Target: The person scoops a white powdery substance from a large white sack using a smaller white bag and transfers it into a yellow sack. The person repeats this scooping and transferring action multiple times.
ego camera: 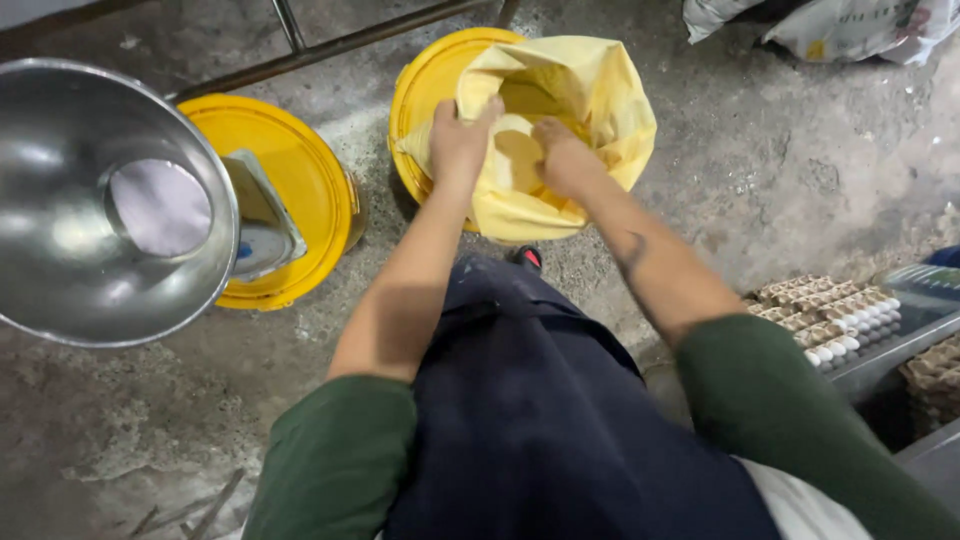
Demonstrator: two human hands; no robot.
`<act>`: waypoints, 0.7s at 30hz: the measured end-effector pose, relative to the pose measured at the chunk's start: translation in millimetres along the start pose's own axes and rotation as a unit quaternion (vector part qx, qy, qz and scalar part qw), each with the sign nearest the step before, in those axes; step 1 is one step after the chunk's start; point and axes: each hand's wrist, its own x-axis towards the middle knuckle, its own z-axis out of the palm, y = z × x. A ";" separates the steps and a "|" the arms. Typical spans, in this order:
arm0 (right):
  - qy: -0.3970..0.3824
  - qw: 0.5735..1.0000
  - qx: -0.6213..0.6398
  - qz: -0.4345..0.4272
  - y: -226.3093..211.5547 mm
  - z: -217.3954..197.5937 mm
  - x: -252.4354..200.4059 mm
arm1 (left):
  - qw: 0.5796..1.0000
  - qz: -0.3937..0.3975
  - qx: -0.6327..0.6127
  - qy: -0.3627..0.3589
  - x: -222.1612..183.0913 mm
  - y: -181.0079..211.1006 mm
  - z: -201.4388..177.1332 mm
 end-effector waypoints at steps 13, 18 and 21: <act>-0.252 0.965 -0.060 0.042 -117.9 -143.5 37.9 | 0.992 0.002 0.124 -0.027 -9.5 -12.5 -13.2; -0.177 0.967 -0.101 0.151 -89.4 -127.7 45.8 | 0.988 0.072 0.135 -0.027 -9.3 -13.9 3.6; -0.162 0.965 -0.114 0.174 -45.9 -60.6 51.0 | 0.992 0.047 0.118 -0.023 -7.7 -29.3 18.7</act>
